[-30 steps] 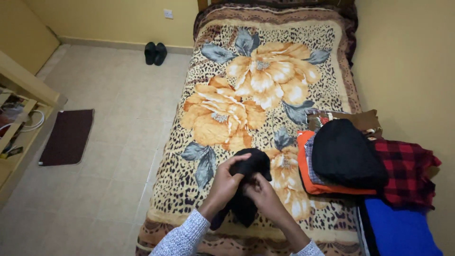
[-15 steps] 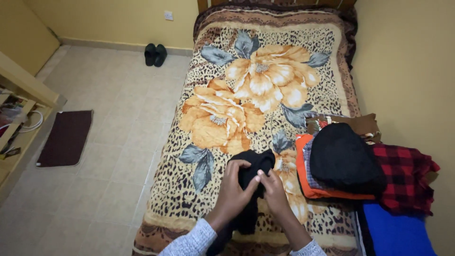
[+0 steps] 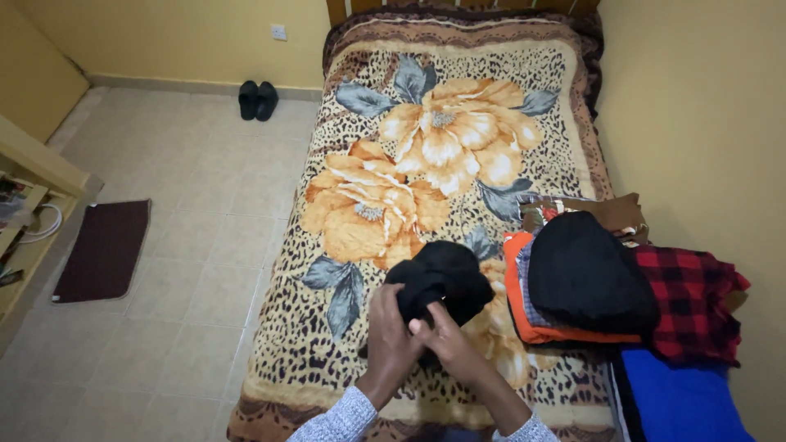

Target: Folding a red and black flannel shirt and a black t-shirt.

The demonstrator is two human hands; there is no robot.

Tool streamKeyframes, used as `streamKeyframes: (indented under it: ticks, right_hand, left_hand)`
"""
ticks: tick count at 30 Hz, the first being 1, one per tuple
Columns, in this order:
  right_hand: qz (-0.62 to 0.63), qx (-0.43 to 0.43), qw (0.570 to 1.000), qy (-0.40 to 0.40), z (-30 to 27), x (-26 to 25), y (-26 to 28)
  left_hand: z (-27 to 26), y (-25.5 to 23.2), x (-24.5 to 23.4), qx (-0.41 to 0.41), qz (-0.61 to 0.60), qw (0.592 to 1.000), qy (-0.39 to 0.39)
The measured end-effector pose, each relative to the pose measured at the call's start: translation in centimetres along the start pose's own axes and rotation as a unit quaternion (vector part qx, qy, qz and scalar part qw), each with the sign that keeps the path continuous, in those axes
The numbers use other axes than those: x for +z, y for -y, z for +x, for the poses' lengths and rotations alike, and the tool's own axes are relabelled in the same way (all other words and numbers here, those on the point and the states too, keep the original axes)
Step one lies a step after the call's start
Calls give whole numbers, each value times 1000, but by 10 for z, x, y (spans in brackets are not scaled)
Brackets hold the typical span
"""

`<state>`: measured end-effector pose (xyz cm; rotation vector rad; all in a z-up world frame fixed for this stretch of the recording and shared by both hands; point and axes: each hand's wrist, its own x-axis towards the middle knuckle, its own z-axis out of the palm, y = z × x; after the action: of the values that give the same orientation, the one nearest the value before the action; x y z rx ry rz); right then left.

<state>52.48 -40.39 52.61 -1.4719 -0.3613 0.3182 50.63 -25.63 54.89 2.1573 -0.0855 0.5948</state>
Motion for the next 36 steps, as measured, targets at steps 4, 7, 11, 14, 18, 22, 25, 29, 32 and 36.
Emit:
streamKeyframes:
  ticks: [4,7,11,14,18,22,25,29,32,36]
  right_hand:
    - [-165,15,986,-3,3,-19,-29]
    - [-571,-307,757,-80,11,-42,-56]
    - [-423,68,891,-146,23,-36,-13]
    - [-463,55,865,-184,34,-42,-26]
    - [-408,-113,845,-326,37,-48,-25]
    - [-283,27,870,-403,33,-38,25]
    - [-498,-281,767,-291,33,-29,71]
    - [-509,-341,784,-102,42,-32,45]
    - [-266,-80,957,-87,47,-38,16]
    - [-221,5,971,-90,42,-29,44]
  left_hand:
    - [9,25,13,-137,-100,982,78]
    - [28,43,14,-198,-207,951,118]
    - [54,20,-2,-132,-296,939,111]
    - [62,2,-14,-52,-264,957,109]
    - [61,-18,-27,-73,-174,974,129]
    - [58,-7,-35,-33,-110,988,104]
    - [56,13,-35,53,-104,987,110]
    - [60,5,-39,88,-106,981,139]
    - [71,0,-52,57,-80,987,129]
    - [78,27,-53,56,46,997,15]
